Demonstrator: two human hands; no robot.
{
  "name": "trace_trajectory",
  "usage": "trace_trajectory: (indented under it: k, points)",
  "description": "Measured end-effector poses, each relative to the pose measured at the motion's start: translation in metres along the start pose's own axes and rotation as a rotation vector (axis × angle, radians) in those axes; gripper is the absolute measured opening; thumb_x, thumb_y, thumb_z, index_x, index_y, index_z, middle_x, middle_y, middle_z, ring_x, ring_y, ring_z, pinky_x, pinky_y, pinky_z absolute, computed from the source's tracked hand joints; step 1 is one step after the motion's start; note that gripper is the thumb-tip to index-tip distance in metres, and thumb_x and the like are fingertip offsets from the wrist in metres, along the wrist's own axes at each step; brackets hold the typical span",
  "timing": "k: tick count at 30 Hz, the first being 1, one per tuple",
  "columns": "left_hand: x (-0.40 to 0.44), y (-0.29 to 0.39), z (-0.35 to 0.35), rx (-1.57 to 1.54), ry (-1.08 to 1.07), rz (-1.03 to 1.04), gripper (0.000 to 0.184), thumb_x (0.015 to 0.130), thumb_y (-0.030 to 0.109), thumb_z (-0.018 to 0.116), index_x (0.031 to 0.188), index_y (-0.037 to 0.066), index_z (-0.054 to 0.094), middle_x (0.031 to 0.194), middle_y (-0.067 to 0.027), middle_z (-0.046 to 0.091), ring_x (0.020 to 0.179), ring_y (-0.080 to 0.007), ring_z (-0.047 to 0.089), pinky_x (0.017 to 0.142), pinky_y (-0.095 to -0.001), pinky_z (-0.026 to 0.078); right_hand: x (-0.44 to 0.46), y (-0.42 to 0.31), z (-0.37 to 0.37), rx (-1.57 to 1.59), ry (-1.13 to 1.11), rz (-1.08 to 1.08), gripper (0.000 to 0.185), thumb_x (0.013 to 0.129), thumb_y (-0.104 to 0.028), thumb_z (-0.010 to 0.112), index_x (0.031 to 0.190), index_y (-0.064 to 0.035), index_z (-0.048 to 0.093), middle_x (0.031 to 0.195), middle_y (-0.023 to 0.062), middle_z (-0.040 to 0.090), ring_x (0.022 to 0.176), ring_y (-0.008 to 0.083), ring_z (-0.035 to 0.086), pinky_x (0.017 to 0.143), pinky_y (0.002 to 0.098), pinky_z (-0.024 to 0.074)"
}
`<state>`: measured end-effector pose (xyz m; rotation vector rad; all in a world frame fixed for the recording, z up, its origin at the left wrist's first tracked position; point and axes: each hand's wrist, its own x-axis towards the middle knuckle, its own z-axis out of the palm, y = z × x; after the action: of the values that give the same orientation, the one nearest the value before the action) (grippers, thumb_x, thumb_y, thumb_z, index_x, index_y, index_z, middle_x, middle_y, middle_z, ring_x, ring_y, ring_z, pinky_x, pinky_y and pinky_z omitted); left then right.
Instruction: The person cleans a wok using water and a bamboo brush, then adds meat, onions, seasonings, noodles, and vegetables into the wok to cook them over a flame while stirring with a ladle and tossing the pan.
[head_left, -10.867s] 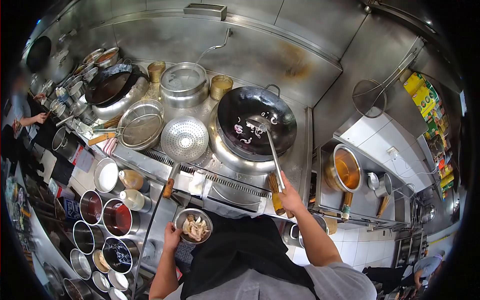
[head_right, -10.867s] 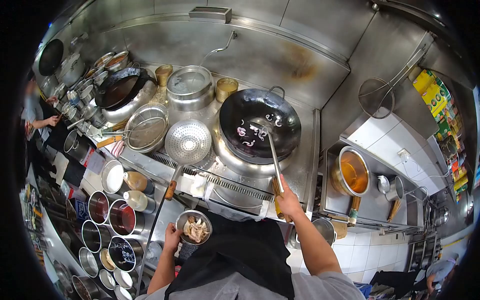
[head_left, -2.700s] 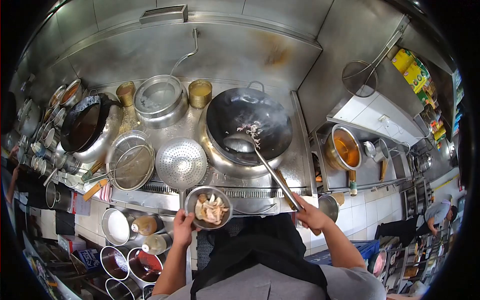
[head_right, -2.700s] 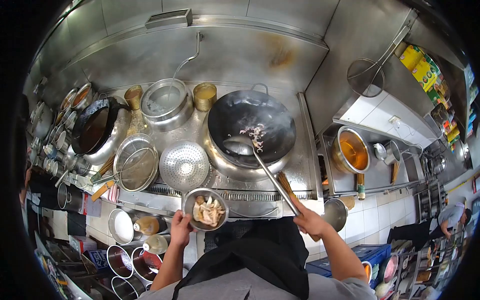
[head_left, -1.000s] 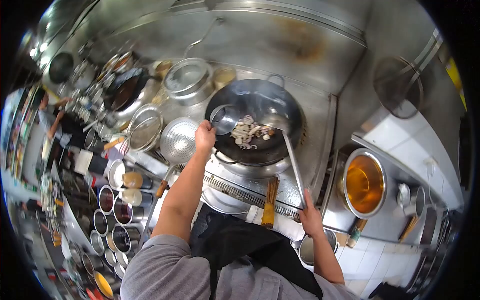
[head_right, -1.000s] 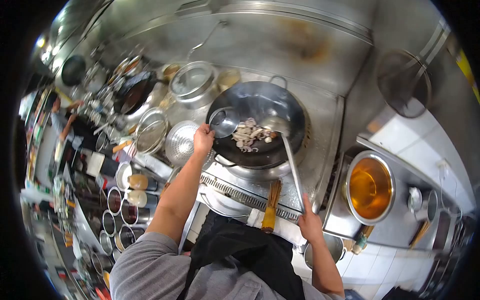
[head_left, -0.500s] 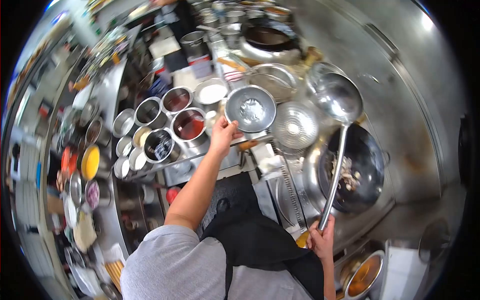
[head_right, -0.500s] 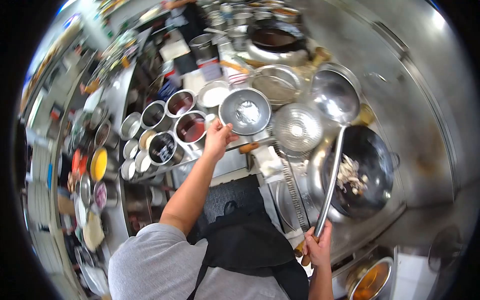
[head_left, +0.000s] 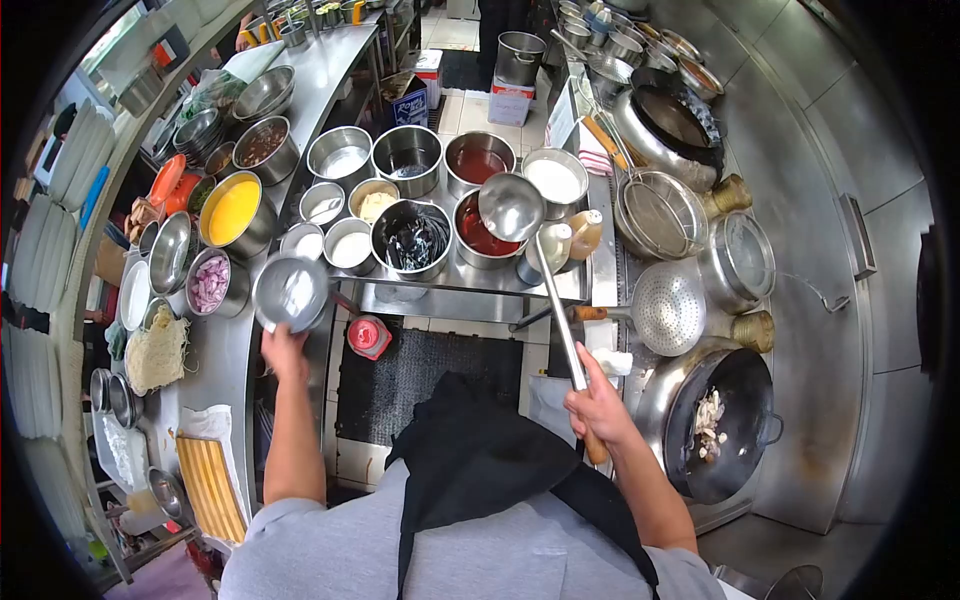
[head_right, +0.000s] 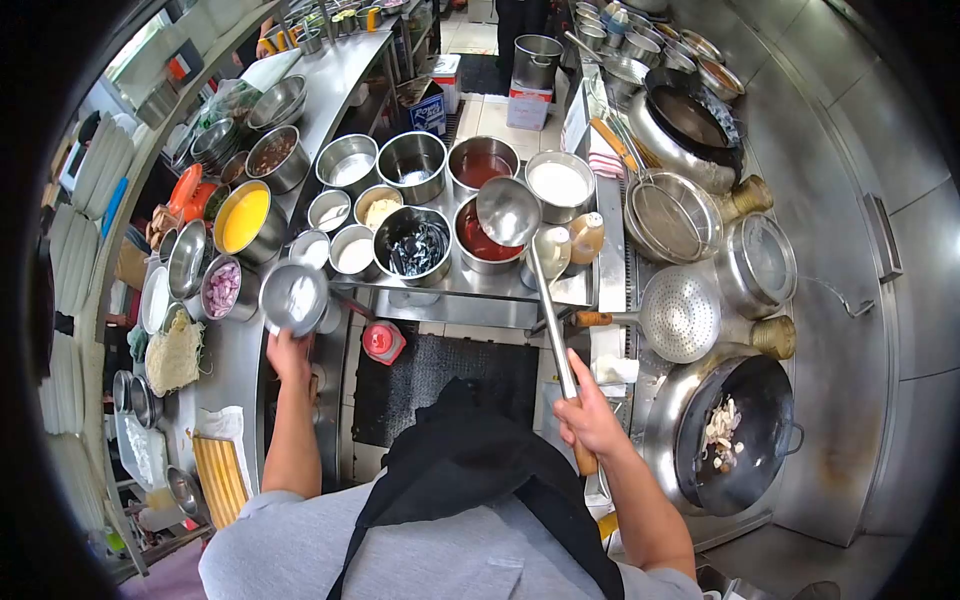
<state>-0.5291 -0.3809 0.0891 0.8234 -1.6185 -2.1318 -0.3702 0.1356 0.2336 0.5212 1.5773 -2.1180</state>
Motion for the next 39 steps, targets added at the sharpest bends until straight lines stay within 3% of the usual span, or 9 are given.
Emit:
trace_trajectory:
  k: [5,9,13,17,27,29,33,37,39]
  points:
    - [0.004,-0.021,-0.162,-0.044,0.465,0.033,0.022,0.091,0.014,0.056,0.103,-0.005,0.054,0.099,-0.0152,0.065,0.077,-0.0271,0.069,0.066,-0.0361,0.059,0.039,-0.014,0.017,-0.457,0.113,0.062,0.084,0.091,0.003,0.050,0.159,-0.0229,0.009,0.059,-0.0012,0.045,0.045,0.0109,0.048,0.042,0.0284,0.0421]
    - [-0.002,0.010,-0.172,-0.012,0.624,0.059,0.032,0.096,0.020,0.051,0.111,-0.009,0.050,0.108,-0.0207,0.063,0.089,-0.0314,0.069,0.071,-0.0364,0.060,0.053,-0.021,0.021,-0.653,0.110,0.051,0.084,0.090,0.003,0.050,0.159,-0.0237,0.010,0.059,-0.0011,0.045,0.045,0.0117,0.048,0.042,0.0297,0.0419]
    - [0.006,0.005,-0.146,-0.130,0.591,0.061,0.049,0.102,0.033,0.047,0.129,-0.006,0.037,0.128,-0.0252,0.054,0.107,-0.0336,0.064,0.079,-0.0377,0.058,0.056,-0.017,0.016,-0.288,0.022,0.151,0.085,0.091,0.003,0.049,0.159,-0.0277,0.007,0.062,0.0020,0.046,0.044,0.0125,0.046,0.042,0.0300,0.0416]
    - [0.005,-0.031,-0.090,-0.002,0.205,-0.140,0.038,0.102,0.035,0.048,0.130,0.010,0.042,0.116,-0.0184,0.060,0.093,-0.0294,0.067,0.071,-0.0351,0.057,0.044,-0.013,0.015,0.171,-0.075,0.064,0.087,0.093,-0.001,0.050,0.158,-0.0331,0.001,0.069,0.0054,0.047,0.043,0.0108,0.044,0.041,0.0286,0.0410]
    - [-0.027,-0.144,0.084,0.878,-1.038,-0.675,0.025,0.098,0.032,0.055,0.111,0.010,0.053,0.095,-0.0073,0.065,0.070,-0.0204,0.066,0.054,-0.0281,0.051,-0.043,0.034,0.008,0.950,-0.238,-0.356,0.090,0.096,-0.007,0.055,0.158,-0.0364,-0.003,0.080,0.0078,0.048,0.040,0.0063,0.037,0.038,0.0248,0.0358]
    - [0.009,-0.198,0.079,0.988,-1.306,-0.717,0.020,0.096,0.025,0.057,0.103,0.007,0.058,0.086,-0.0066,0.065,0.063,-0.0194,0.064,0.048,-0.0302,0.049,-0.099,0.046,0.011,0.892,-0.050,-0.424,0.094,0.094,-0.006,0.058,0.158,-0.0368,-0.003,0.077,0.0076,0.048,0.039,0.0065,0.035,0.037,0.0248,0.0319]
    - [0.000,-0.200,0.110,1.148,-1.355,-0.619,0.016,0.087,0.013,0.060,0.101,0.004,0.061,0.080,-0.0062,0.064,0.060,-0.0184,0.063,0.046,-0.0311,0.048,-0.206,0.059,0.014,0.521,0.697,-0.320,0.103,0.079,0.010,0.054,0.159,-0.0331,0.005,0.069,0.0064,0.050,0.040,0.0097,0.038,0.037,0.0243,0.0282]
    - [-0.013,-0.236,0.166,1.524,-1.686,-0.584,0.020,0.086,0.010,0.061,0.105,0.003,0.061,0.087,-0.0082,0.068,0.065,-0.0193,0.067,0.048,-0.0329,0.052,-0.246,0.020,0.007,0.120,1.196,-0.166,0.088,0.085,0.007,0.049,0.159,-0.0275,0.016,0.069,0.0001,0.052,0.044,0.0076,0.045,0.041,0.0246,0.0372]
    - [-0.049,-0.231,0.202,1.607,-1.842,-0.322,0.025,0.089,0.015,0.063,0.111,0.003,0.061,0.090,-0.0086,0.069,0.067,-0.0201,0.068,0.049,-0.0327,0.052,-0.233,0.051,-0.005,0.449,1.147,-0.604,0.087,0.092,0.001,0.055,0.159,-0.0312,0.011,0.063,-0.0013,0.046,0.043,0.0068,0.039,0.039,0.0235,0.0342]
